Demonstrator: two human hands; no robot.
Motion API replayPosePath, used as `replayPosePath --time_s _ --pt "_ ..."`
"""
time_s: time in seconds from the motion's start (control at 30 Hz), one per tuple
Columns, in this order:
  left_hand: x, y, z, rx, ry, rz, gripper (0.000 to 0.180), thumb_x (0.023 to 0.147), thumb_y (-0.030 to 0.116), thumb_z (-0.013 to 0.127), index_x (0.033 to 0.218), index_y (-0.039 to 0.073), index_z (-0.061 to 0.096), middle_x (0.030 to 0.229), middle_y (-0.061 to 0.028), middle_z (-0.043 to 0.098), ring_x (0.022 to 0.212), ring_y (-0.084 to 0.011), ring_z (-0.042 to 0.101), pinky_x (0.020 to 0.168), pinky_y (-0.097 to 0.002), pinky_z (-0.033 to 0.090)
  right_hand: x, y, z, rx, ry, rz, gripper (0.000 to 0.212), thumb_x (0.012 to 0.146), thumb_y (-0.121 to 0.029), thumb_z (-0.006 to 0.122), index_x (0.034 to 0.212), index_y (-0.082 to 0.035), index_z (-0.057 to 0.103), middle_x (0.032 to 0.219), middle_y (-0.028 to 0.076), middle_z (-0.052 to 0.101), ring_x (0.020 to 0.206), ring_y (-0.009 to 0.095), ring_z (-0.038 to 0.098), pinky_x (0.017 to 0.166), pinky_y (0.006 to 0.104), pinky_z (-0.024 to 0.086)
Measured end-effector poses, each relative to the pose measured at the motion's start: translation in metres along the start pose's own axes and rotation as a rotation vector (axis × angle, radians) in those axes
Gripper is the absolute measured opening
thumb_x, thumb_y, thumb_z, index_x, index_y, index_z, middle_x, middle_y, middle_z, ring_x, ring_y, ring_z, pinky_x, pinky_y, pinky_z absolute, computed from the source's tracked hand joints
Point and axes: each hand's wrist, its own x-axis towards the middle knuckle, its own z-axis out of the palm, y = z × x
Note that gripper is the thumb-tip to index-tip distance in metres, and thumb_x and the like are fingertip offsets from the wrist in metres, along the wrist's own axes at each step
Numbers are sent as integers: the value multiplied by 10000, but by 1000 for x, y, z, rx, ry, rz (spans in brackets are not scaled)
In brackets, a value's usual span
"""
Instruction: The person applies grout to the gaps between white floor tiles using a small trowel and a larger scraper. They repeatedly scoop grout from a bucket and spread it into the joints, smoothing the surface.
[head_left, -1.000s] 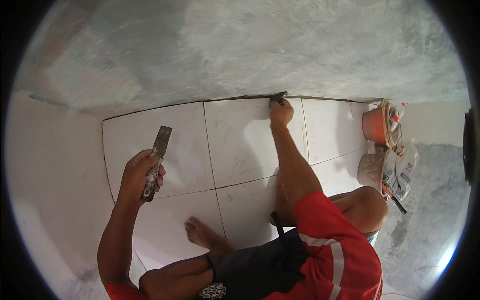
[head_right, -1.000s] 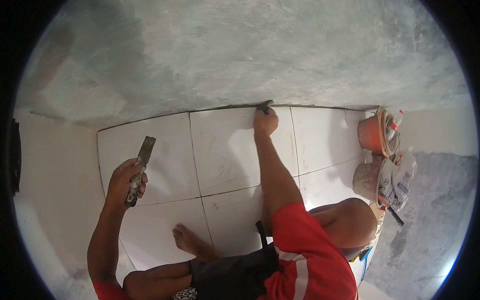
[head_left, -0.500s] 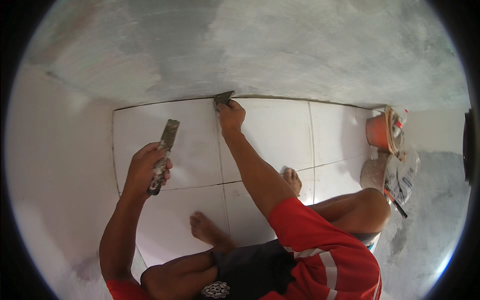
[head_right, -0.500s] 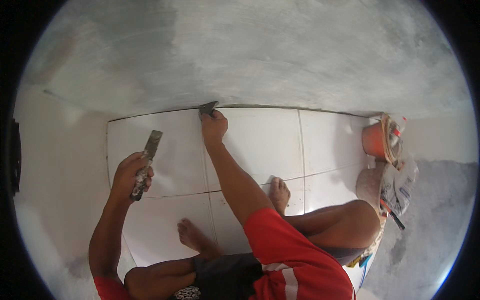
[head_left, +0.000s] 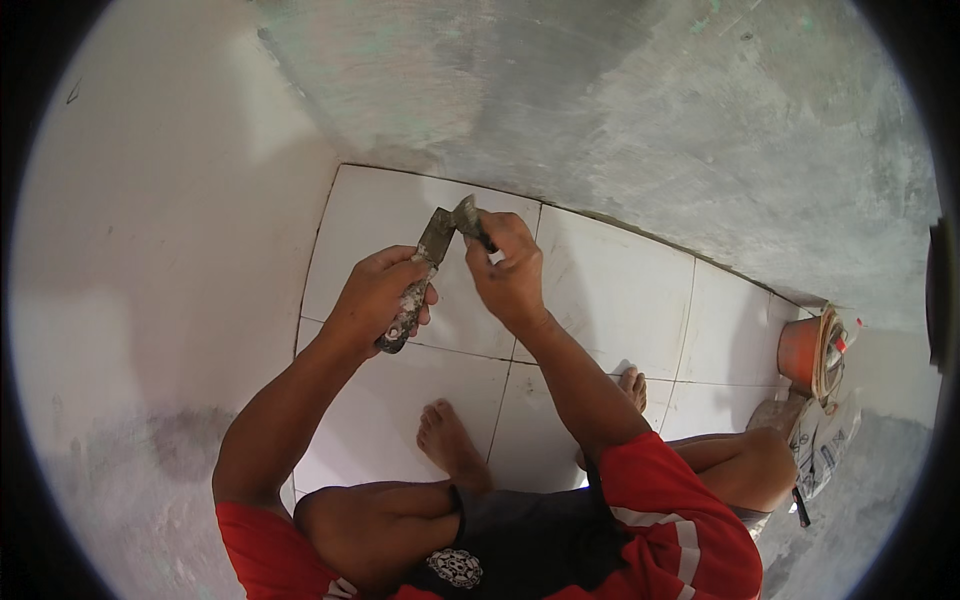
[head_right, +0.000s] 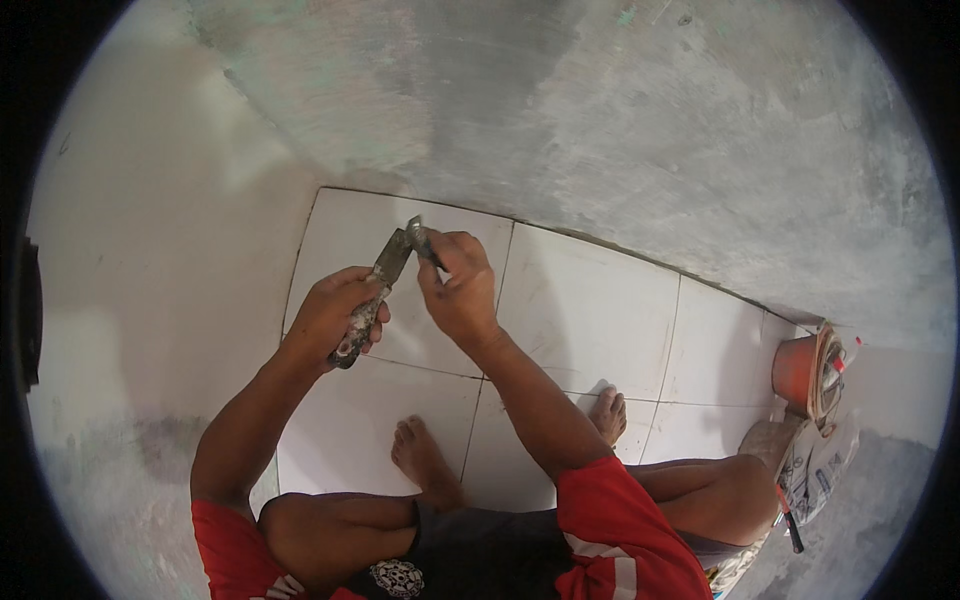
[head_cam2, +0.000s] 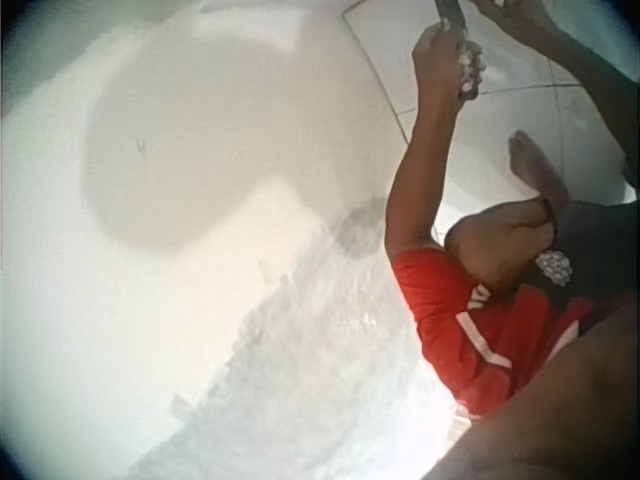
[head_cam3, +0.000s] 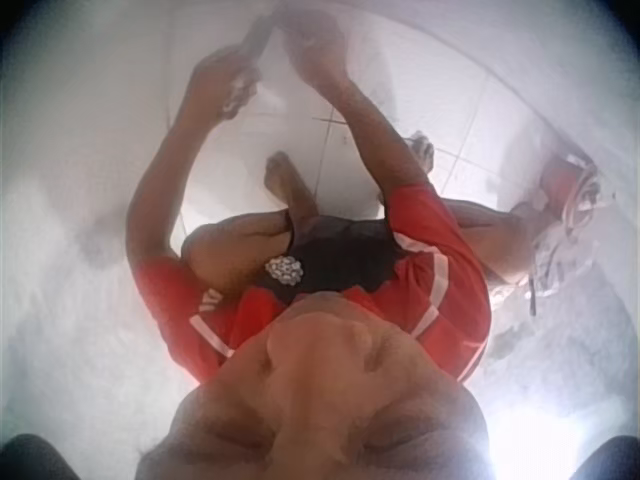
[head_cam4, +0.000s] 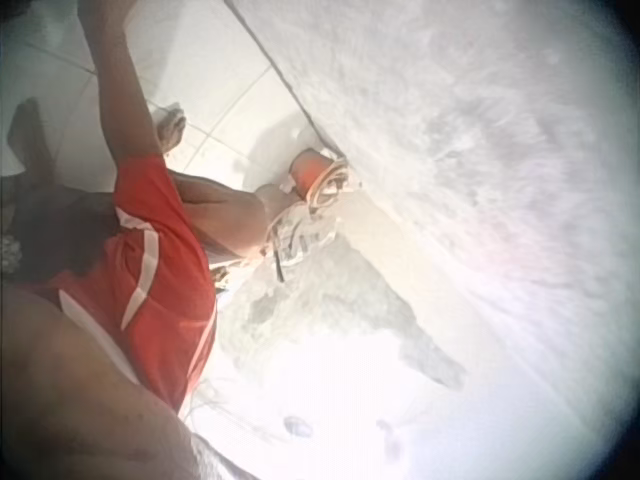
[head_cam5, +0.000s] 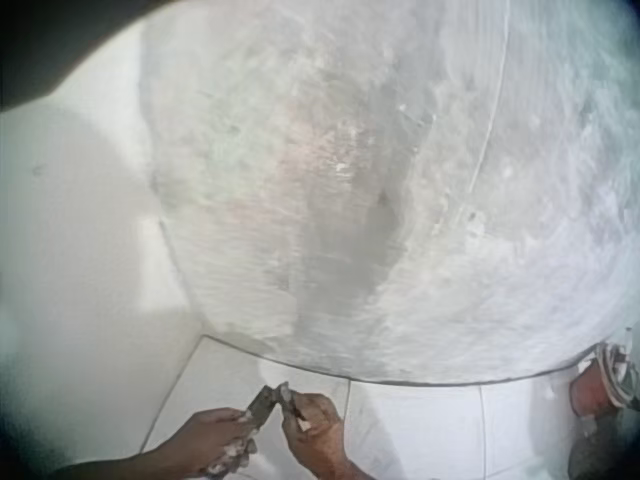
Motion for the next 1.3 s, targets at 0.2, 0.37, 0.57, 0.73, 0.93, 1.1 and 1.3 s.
replayPosePath --time_s 0.2,0.37,0.57,0.73,0.93,1.1,1.3 --pt "-2 -4 0 -124 -31 -1 241 986 205 575 1144 23 571 769 -87 652 542 -147 610 439 -275 475 -17 6 8 -335 -52 -429 500 723 83 707 1206 -43 675 1004 122 558 872 316 542 752 416 499" --pt "-5 -6 0 -183 -12 37 220 991 198 568 1127 24 573 766 -83 651 540 -138 607 433 -274 474 -38 23 -6 -405 -151 -413 502 729 85 682 1216 -40 664 1013 129 555 890 325 539 771 431 490" --pt "-2 -7 0 -42 -23 85 295 982 205 578 1197 1 578 746 -71 648 526 -129 600 425 -264 472 -33 21 -48 -277 -175 -234 450 758 63 675 1200 -16 656 940 156 574 863 345 575 753 434 500" --pt "2 12 3 179 -31 5 349 955 216 613 1223 -7 605 743 -65 644 535 -121 594 461 -263 470 27 2 -67 -253 -326 -174 444 787 67 658 1222 -22 650 900 155 577 752 318 595 678 413 513" --pt "-5 25 7 359 -63 20 345 924 206 601 1187 -14 638 760 -55 638 562 -113 587 529 -272 469 50 -11 -69 -398 -574 -234 422 764 79 650 1166 -38 703 871 138 567 811 308 597 699 409 521" --pt "1 24 5 434 -63 4 343 910 201 601 1173 -14 646 759 -55 639 562 -111 589 517 -275 465 47 -7 -69 -387 -661 -249 423 768 76 658 1169 -49 706 881 126 571 818 299 597 713 399 524" --pt "5 18 1 301 -8 25 331 922 214 605 1163 -9 649 750 -56 638 548 -116 585 496 -280 451 11 12 -77 -138 -759 -97 390 833 46 645 1202 -72 692 973 96 623 825 225 617 714 370 531"
